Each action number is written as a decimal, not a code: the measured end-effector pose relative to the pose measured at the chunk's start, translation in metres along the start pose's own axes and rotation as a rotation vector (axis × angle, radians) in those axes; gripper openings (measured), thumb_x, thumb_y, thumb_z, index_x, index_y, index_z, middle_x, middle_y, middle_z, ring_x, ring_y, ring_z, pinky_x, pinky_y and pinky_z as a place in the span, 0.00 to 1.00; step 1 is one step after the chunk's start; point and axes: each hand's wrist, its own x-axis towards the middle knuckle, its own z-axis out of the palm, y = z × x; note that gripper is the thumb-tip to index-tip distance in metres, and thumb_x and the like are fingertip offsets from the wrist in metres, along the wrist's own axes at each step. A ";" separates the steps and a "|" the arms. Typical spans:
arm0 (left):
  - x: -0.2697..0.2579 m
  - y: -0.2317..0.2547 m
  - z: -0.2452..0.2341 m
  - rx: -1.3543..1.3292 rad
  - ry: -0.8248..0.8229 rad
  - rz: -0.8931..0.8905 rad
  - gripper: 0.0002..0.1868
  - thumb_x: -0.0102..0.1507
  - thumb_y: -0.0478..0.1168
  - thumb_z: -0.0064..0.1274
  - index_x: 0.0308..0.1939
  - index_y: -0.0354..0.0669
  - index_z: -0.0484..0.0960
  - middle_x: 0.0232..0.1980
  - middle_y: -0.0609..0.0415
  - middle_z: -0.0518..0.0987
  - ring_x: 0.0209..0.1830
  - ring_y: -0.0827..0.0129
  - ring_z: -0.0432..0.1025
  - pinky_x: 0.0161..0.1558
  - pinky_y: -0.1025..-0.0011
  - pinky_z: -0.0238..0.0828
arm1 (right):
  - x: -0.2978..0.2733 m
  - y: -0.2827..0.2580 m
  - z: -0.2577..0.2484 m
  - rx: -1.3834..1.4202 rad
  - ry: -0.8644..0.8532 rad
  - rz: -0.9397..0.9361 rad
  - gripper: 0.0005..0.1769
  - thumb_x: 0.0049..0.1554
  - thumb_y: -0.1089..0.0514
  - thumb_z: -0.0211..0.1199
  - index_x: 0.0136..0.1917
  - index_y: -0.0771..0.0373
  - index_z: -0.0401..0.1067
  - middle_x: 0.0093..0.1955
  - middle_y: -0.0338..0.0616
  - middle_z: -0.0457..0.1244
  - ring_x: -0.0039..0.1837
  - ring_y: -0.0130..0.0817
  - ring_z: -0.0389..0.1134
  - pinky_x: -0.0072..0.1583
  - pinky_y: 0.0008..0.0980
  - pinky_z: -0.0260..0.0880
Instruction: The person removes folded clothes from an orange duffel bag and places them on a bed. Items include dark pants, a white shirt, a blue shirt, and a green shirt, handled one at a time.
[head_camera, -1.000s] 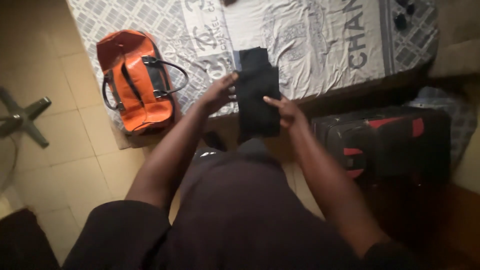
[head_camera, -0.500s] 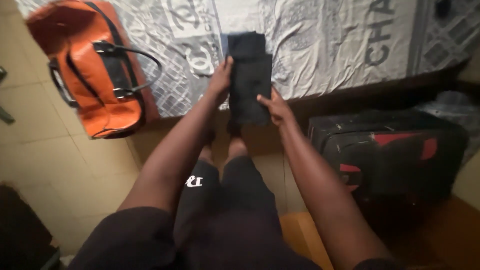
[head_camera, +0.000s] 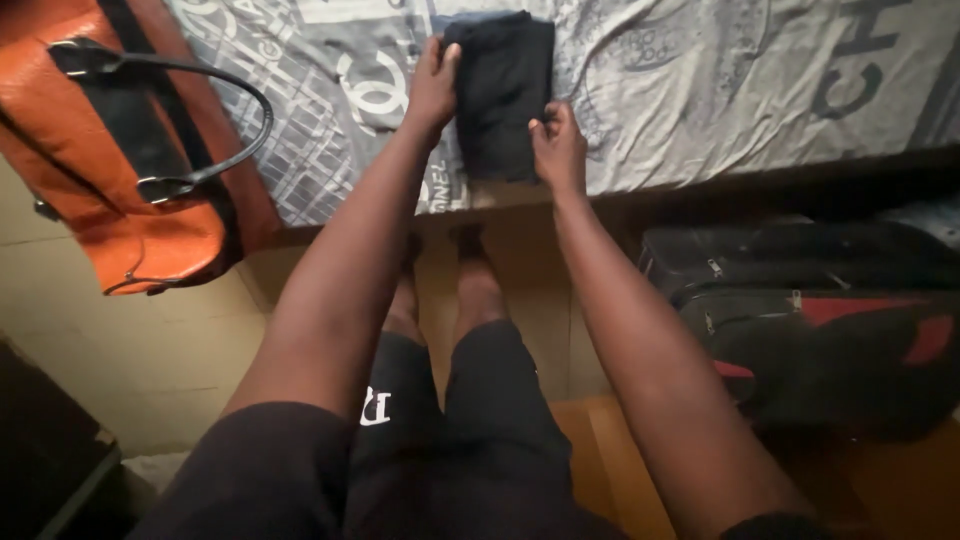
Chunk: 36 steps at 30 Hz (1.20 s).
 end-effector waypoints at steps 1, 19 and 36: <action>0.010 -0.011 0.002 0.081 0.051 0.108 0.19 0.73 0.50 0.47 0.57 0.38 0.76 0.52 0.45 0.83 0.53 0.64 0.75 0.58 0.65 0.73 | 0.003 0.000 0.001 -0.072 0.126 -0.179 0.18 0.60 0.57 0.69 0.60 0.62 0.68 0.46 0.53 0.70 0.48 0.44 0.70 0.50 0.39 0.71; -0.050 0.062 0.026 0.935 0.017 0.751 0.22 0.63 0.38 0.59 0.60 0.63 0.83 0.82 0.55 0.58 0.84 0.56 0.51 0.80 0.49 0.51 | -0.058 -0.057 0.003 -0.562 0.079 -0.509 0.28 0.52 0.59 0.73 0.64 0.61 0.67 0.76 0.56 0.52 0.79 0.57 0.53 0.78 0.50 0.56; -0.158 0.167 -0.006 0.681 -0.211 0.605 0.35 0.65 0.41 0.59 0.76 0.48 0.68 0.84 0.44 0.48 0.83 0.41 0.46 0.75 0.39 0.47 | -0.126 -0.126 -0.033 -0.366 0.050 -0.612 0.40 0.59 0.58 0.72 0.79 0.63 0.59 0.85 0.63 0.40 0.82 0.65 0.47 0.78 0.52 0.54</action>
